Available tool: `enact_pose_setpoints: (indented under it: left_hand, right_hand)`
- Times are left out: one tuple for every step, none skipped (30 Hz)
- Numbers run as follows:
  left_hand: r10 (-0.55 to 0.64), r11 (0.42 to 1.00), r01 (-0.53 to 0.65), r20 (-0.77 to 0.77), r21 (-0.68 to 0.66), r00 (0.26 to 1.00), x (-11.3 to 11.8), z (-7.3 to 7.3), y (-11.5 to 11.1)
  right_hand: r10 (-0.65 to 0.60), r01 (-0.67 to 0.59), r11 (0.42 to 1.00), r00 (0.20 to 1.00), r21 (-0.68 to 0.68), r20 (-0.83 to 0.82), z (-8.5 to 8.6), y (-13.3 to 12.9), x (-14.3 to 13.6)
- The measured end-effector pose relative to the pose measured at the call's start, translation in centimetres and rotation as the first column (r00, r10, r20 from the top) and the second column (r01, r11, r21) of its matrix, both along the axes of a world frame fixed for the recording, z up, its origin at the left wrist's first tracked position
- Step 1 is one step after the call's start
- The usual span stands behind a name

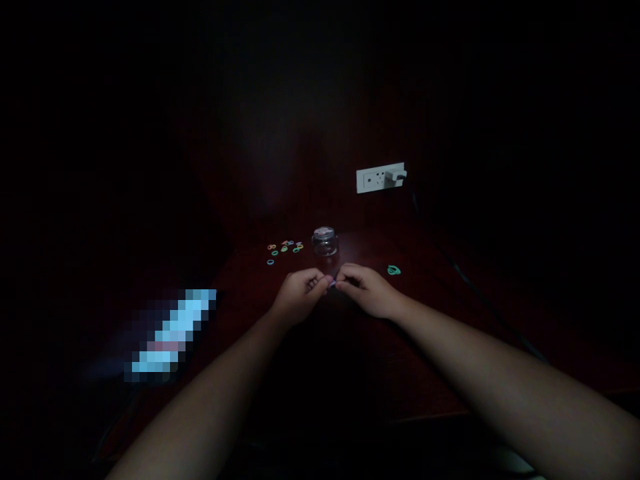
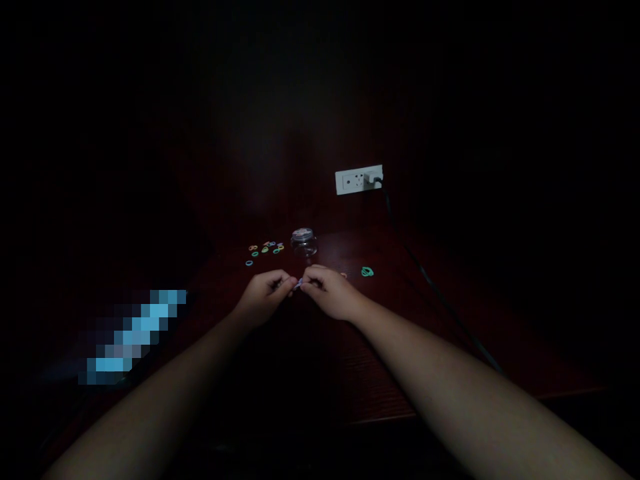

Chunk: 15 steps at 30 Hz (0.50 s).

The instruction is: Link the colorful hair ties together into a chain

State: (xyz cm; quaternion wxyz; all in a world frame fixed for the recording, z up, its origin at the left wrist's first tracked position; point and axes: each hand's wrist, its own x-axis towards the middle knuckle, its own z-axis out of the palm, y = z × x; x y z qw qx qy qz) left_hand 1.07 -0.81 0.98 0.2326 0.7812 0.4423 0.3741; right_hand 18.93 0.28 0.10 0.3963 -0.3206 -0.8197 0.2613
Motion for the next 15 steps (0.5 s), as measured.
enact_pose_setpoints:
  left_hand:
    - [-0.009,1.0,0.01,0.018,-0.01,1.0,0.1,0.03,-0.07]
    - [-0.019,1.0,0.02,0.036,-0.017,0.999,0.2,0.04,-0.12]
    - [-0.029,0.999,0.03,0.052,-0.02,0.998,0.28,0.03,-0.16]
    - [-0.037,0.999,0.038,0.062,-0.015,0.997,0.35,0.02,-0.18]
    - [-0.043,0.999,0.043,0.065,-0.004,0.997,0.39,0.0,-0.2]
    - [-0.046,0.999,0.045,0.061,0.012,0.997,0.4,0.0,-0.2]
    - [-0.046,0.999,0.044,0.053,0.033,0.998,0.38,0.02,-0.21]
    - [-0.042,0.998,0.04,0.043,0.058,0.998,0.35,0.06,-0.21]
    - [-0.038,0.996,0.035,0.033,0.086,0.999,0.3,0.13,-0.22]
    - [-0.035,0.993,0.032,0.025,0.114,0.999,0.25,0.22,-0.24]
    - [-0.033,0.99,0.03,0.019,0.139,0.999,0.21,0.32,-0.26]
    - [-0.033,0.986,0.031,0.015,0.162,0.999,0.18,0.41,-0.28]
    - [-0.035,0.983,0.032,0.012,0.179,0.999,0.17,0.48,-0.3]
    - [-0.036,0.981,0.033,0.01,0.191,0.999,0.17,0.53,-0.32]
    - [-0.035,0.979,0.032,0.01,0.201,0.999,0.18,0.56,-0.33]
  right_hand:
    - [-0.014,0.015,1.0,1.0,-0.012,0.011,-0.01,0.04,0.05]
    - [-0.026,0.026,0.999,0.999,-0.028,0.022,-0.02,0.07,0.1]
    - [-0.031,0.033,0.998,0.999,-0.046,0.032,-0.03,0.09,0.14]
    - [-0.031,0.034,0.998,0.999,-0.062,0.039,-0.04,0.12,0.17]
    - [-0.027,0.031,0.997,0.999,-0.075,0.045,-0.04,0.14,0.18]
    - [-0.025,0.029,0.996,0.998,-0.082,0.051,-0.05,0.16,0.17]
    - [-0.029,0.033,0.996,0.998,-0.081,0.056,-0.05,0.19,0.15]
    - [-0.04,0.044,0.997,0.997,-0.069,0.061,-0.05,0.22,0.12]
    - [-0.054,0.057,0.997,0.996,-0.049,0.064,-0.05,0.24,0.08]
    - [-0.069,0.07,0.997,0.996,-0.023,0.064,-0.04,0.25,0.04]
    - [-0.081,0.081,0.997,0.995,0.002,0.061,-0.03,0.26,0.01]
    - [-0.088,0.087,0.996,0.995,0.024,0.054,-0.02,0.25,-0.01]
    - [-0.091,0.089,0.995,0.995,0.039,0.047,-0.01,0.24,-0.02]
    - [-0.089,0.088,0.995,0.995,0.047,0.039,-0.02,0.22,-0.03]
    - [-0.087,0.085,0.995,0.996,0.05,0.032,-0.03,0.21,-0.03]
